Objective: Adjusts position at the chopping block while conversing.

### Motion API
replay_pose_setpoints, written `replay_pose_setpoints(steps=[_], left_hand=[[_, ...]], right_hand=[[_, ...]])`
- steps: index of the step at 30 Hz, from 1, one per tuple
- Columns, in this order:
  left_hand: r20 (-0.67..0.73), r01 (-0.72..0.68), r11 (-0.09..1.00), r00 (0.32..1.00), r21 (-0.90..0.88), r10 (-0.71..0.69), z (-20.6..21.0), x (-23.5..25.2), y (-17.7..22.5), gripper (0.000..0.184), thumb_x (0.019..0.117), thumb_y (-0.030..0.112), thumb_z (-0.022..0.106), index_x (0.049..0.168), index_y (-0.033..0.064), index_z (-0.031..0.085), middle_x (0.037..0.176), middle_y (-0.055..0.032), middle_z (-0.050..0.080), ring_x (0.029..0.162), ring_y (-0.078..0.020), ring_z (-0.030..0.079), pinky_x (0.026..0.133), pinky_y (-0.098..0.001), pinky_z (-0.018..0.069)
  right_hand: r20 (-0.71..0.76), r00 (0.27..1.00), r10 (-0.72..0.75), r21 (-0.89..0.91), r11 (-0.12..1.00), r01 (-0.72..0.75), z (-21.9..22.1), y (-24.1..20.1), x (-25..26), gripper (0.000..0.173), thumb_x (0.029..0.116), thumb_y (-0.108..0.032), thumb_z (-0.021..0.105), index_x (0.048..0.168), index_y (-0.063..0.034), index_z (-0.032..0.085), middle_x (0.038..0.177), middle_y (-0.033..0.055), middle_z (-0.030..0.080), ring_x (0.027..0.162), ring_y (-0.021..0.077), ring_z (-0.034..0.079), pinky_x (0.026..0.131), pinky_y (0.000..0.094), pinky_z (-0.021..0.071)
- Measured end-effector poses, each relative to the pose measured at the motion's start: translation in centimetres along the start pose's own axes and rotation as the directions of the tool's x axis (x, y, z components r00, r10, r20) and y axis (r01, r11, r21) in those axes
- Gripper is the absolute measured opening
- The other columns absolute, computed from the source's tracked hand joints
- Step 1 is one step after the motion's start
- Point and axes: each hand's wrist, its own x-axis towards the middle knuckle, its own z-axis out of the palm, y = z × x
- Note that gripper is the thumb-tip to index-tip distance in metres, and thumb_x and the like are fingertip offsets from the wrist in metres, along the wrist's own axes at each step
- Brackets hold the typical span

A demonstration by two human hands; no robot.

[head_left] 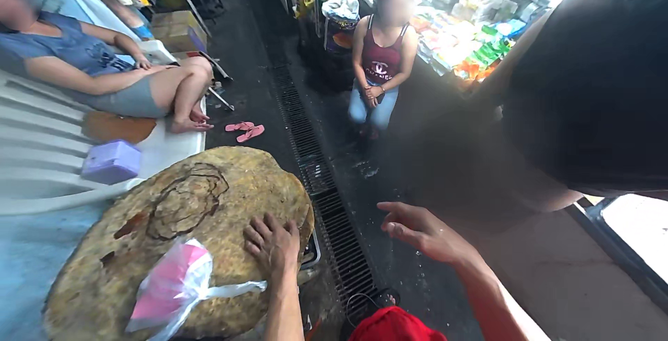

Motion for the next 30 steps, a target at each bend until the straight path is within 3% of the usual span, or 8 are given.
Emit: replay_pose_setpoints(steps=[9, 13, 16, 20, 22, 24, 26, 30], left_hand=[[-0.004, -0.002, 1.000, 1.000, 0.013, 0.002, -0.1, 0.1, 0.1, 0.072, 0.1007, 0.053, 0.047, 0.157, 0.0088, 0.040, 0.165, -0.0261, 0.027, 0.153, -0.0482, 0.021, 0.120, -0.0678, 0.0168], [0.018, 0.012, 1.000, 1.000, 0.007, -0.013, 0.0, 0.2, 0.0, 0.072, 0.1006, 0.053, 0.048, 0.158, 0.0102, 0.038, 0.166, -0.0247, 0.025, 0.154, -0.0476, 0.019, 0.121, -0.0670, 0.0143], [0.016, 0.011, 1.000, 1.000, 0.002, -0.011, 0.1, 0.3, 0.0, 0.072, 0.1001, 0.053, 0.049, 0.157, 0.0097, 0.039, 0.165, -0.0248, 0.027, 0.154, -0.0471, 0.020, 0.121, -0.0671, 0.0140], [0.036, 0.012, 1.000, 0.999, 0.010, -0.012, -0.4, 0.3, 0.2, 0.072, 0.1000, 0.053, 0.048, 0.157, 0.0094, 0.040, 0.165, -0.0254, 0.028, 0.153, -0.0471, 0.021, 0.121, -0.0669, 0.0147], [0.058, 0.025, 1.000, 0.998, 0.016, -0.026, -0.5, 0.4, 0.2, 0.072, 0.0999, 0.053, 0.048, 0.157, 0.0103, 0.039, 0.165, -0.0247, 0.026, 0.154, -0.0465, 0.020, 0.121, -0.0664, 0.0145], [0.070, 0.029, 0.999, 0.997, 0.020, -0.030, -0.3, 0.3, 0.3, 0.072, 0.0998, 0.052, 0.049, 0.158, 0.0107, 0.039, 0.166, -0.0238, 0.026, 0.154, -0.0458, 0.019, 0.121, -0.0665, 0.0146], [0.073, 0.038, 0.999, 0.997, 0.004, -0.038, -0.4, 0.6, 0.5, 0.071, 0.0998, 0.051, 0.049, 0.158, 0.0111, 0.039, 0.167, -0.0234, 0.025, 0.154, -0.0456, 0.019, 0.122, -0.0666, 0.0137], [0.075, 0.047, 0.999, 0.996, 0.007, -0.047, -0.7, 0.4, 0.3, 0.071, 0.0995, 0.053, 0.047, 0.157, 0.0126, 0.040, 0.166, -0.0225, 0.026, 0.154, -0.0449, 0.020, 0.122, -0.0653, 0.0160]], right_hand=[[0.078, 0.995, -0.055, -0.033, 0.998, 0.057, 1.0, -1.8, 4.1, 0.050, 0.1060, -0.027, 0.052, 0.152, -0.0070, 0.046, 0.106, 0.0043, 0.070, 0.083, 0.0084, 0.065, 0.076, 0.0251, 0.0554], [0.170, 0.985, -0.006, -0.066, 0.998, 0.017, 2.6, -0.2, 5.8, 0.053, 0.1052, -0.025, 0.053, 0.155, -0.0104, 0.043, 0.108, 0.0079, 0.070, 0.089, 0.0133, 0.068, 0.082, 0.0310, 0.0574], [0.233, 0.972, -0.041, -0.138, 0.988, 0.075, 2.9, -0.8, 7.3, 0.053, 0.1030, -0.018, 0.056, 0.155, -0.0117, 0.045, 0.104, 0.0097, 0.070, 0.085, 0.0145, 0.067, 0.079, 0.0317, 0.0573], [0.050, 0.989, -0.141, -0.179, 0.973, 0.148, -1.0, -5.1, 11.3, 0.055, 0.1035, -0.019, 0.055, 0.157, -0.0177, 0.043, 0.100, 0.0031, 0.071, 0.082, 0.0097, 0.066, 0.073, 0.0294, 0.0577], [-0.186, 0.978, -0.092, -0.030, 0.996, 0.088, -4.0, -4.8, 13.6, 0.055, 0.1062, -0.024, 0.053, 0.159, -0.0214, 0.037, 0.107, 0.0058, 0.072, 0.085, 0.0157, 0.071, 0.073, 0.0348, 0.0624], [-0.392, 0.914, 0.107, 0.247, 0.969, -0.008, -6.0, -2.5, 15.5, 0.052, 0.1099, -0.034, 0.045, 0.158, -0.0186, 0.031, 0.117, 0.0045, 0.071, 0.093, 0.0167, 0.071, 0.082, 0.0370, 0.0609], [-0.425, 0.874, 0.237, 0.398, 0.916, -0.055, -6.6, 0.2, 16.5, 0.053, 0.1102, -0.037, 0.044, 0.157, -0.0164, 0.030, 0.112, 0.0042, 0.071, 0.090, 0.0159, 0.071, 0.082, 0.0367, 0.0605], [-0.363, 0.874, 0.322, 0.482, 0.868, -0.120, -3.6, 4.5, 16.5, 0.055, 0.1103, -0.028, 0.044, 0.161, -0.0191, 0.024, 0.107, 0.0106, 0.072, 0.088, 0.0226, 0.072, 0.079, 0.0406, 0.0613]])
